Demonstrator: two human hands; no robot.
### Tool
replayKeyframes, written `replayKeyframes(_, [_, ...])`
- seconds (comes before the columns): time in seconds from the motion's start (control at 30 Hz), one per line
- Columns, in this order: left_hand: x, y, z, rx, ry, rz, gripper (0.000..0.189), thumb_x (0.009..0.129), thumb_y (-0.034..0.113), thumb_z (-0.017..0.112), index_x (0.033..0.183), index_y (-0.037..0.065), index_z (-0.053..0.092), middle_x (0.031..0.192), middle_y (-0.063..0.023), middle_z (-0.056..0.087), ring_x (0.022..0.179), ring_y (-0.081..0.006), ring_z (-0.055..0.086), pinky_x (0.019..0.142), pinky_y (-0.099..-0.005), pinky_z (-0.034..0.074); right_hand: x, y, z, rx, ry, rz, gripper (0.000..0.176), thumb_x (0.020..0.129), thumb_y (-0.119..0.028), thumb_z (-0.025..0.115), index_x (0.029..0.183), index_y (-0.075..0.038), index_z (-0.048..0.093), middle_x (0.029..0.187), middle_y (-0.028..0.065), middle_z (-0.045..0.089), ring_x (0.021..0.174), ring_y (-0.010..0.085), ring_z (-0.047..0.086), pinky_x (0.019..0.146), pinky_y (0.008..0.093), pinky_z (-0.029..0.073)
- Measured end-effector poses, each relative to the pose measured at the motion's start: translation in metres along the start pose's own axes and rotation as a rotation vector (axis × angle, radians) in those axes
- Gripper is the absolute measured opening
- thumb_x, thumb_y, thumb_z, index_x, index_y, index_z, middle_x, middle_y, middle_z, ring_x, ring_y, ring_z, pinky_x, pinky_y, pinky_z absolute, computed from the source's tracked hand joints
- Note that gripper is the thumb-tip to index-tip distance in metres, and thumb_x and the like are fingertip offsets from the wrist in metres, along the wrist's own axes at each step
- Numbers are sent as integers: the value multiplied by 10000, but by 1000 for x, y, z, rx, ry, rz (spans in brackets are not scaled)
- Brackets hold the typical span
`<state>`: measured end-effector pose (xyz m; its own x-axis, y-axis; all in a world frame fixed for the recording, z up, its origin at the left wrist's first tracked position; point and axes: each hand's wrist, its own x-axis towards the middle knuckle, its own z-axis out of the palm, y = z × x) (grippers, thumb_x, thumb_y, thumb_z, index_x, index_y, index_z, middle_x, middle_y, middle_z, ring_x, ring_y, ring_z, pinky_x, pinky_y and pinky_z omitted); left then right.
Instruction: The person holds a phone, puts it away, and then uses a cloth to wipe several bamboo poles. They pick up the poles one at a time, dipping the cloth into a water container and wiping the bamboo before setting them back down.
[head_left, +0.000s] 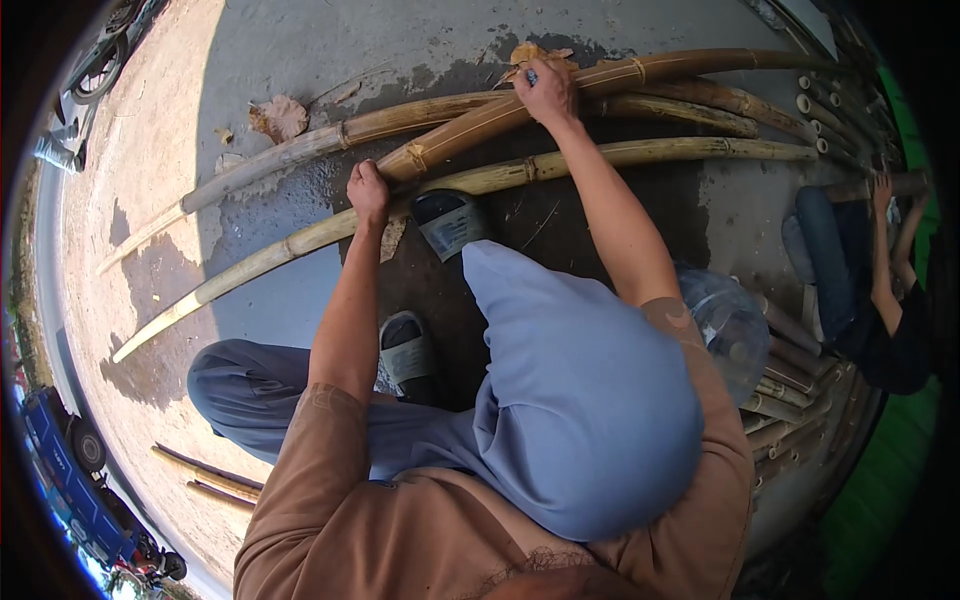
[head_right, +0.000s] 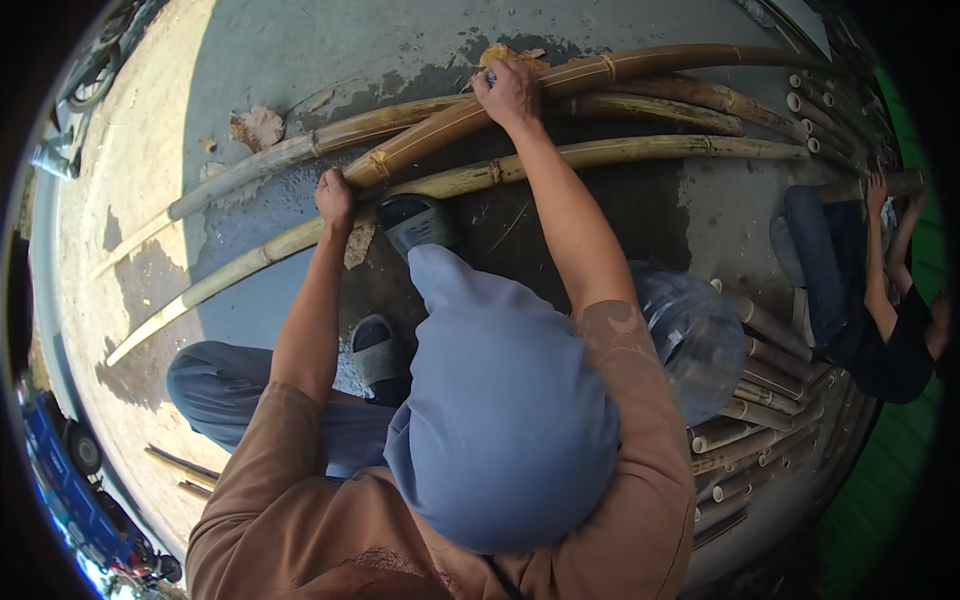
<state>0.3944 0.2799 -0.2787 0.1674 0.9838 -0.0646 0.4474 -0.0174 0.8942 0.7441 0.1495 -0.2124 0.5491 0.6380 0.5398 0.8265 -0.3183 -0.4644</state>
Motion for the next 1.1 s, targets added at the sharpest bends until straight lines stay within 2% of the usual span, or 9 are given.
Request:
replayKeyframes(0.1, [6, 1, 1, 59, -51, -85, 493, 969, 366, 435, 978, -62, 681, 927, -314, 689, 898, -435, 677, 867, -488, 499, 45, 165, -46, -296, 99, 125, 250, 906, -292, 697, 1059, -95, 697, 1022, 178, 719, 989, 408, 676, 869, 525, 546])
replayKeyframes(0.2, [7, 5, 1, 58, -102, -156, 501, 970, 369, 435, 1006, -56, 699, 953, -307, 705, 925, -442, 679, 879, -479, 500, 49, 178, -59, -255, 122, 116, 208, 900, -257, 700, 1029, -95, 690, 994, 162, 709, 960, 412, 662, 877, 529, 532])
replayKeyframes(0.37, [18, 23, -3, 100, -253, -313, 601, 992, 383, 386, 1018, -138, 685, 1011, -325, 718, 983, -422, 699, 893, -488, 503, -25, -76, 27, -1, 0, -27, 141, 880, -258, 685, 893, -118, 670, 885, 95, 693, 926, 353, 667, 858, 497, 514])
replayKeyframes(0.47, [14, 52, -17, 167, -346, -392, 616, 988, 399, 388, 986, -133, 698, 950, -297, 718, 792, -373, 728, 677, -502, 534, -81, -182, 44, 250, -106, -230, 188, 871, -287, 706, 934, -113, 674, 929, 120, 670, 1013, 342, 652, 914, 503, 507])
replayKeyframes(0.63, [29, 51, -23, 162, -403, -483, 532, 982, 361, 388, 964, -93, 663, 810, -252, 680, 560, -340, 634, 504, -464, 464, -33, -70, 9, -3, -111, -126, 270, 877, -366, 715, 1024, -141, 736, 1003, 62, 732, 1035, 302, 668, 977, 474, 452])
replayKeyframes(0.77, [50, 31, -20, 143, -626, -513, 481, 995, 353, 357, 877, -28, 626, 699, -200, 626, 483, -296, 566, 447, -449, 398, 38, 134, -23, -157, 159, 110, 229, 903, -328, 708, 1015, -131, 740, 994, 142, 738, 1006, 384, 679, 936, 509, 526])
replayKeyframes(0.87, [47, 46, -25, 195, -633, -521, 456, 1004, 344, 348, 857, 0, 610, 658, -178, 601, 464, -276, 541, 427, -424, 364, 62, 182, -58, -281, 91, 142, 185, 881, -271, 719, 989, -121, 717, 984, 161, 729, 977, 400, 687, 874, 513, 552])
replayKeyframes(1.03, [42, 62, -23, 182, -646, -534, 457, 1008, 356, 327, 910, 13, 613, 644, -152, 596, 445, -248, 514, 411, -400, 340, 6, 25, 20, -86, 206, -144, 120, 880, -194, 688, 887, -79, 654, 873, 143, 684, 896, 374, 666, 847, 537, 499])
replayKeyframes(1.1, [38, 58, -27, 197, -693, -564, 479, 1012, 380, 309, 924, 22, 616, 634, -134, 589, 436, -238, 499, 404, -393, 331, -29, -94, 43, 81, -154, -66, 164, 893, -233, 676, 873, -71, 657, 902, 153, 684, 928, 389, 667, 1016, 530, 478])
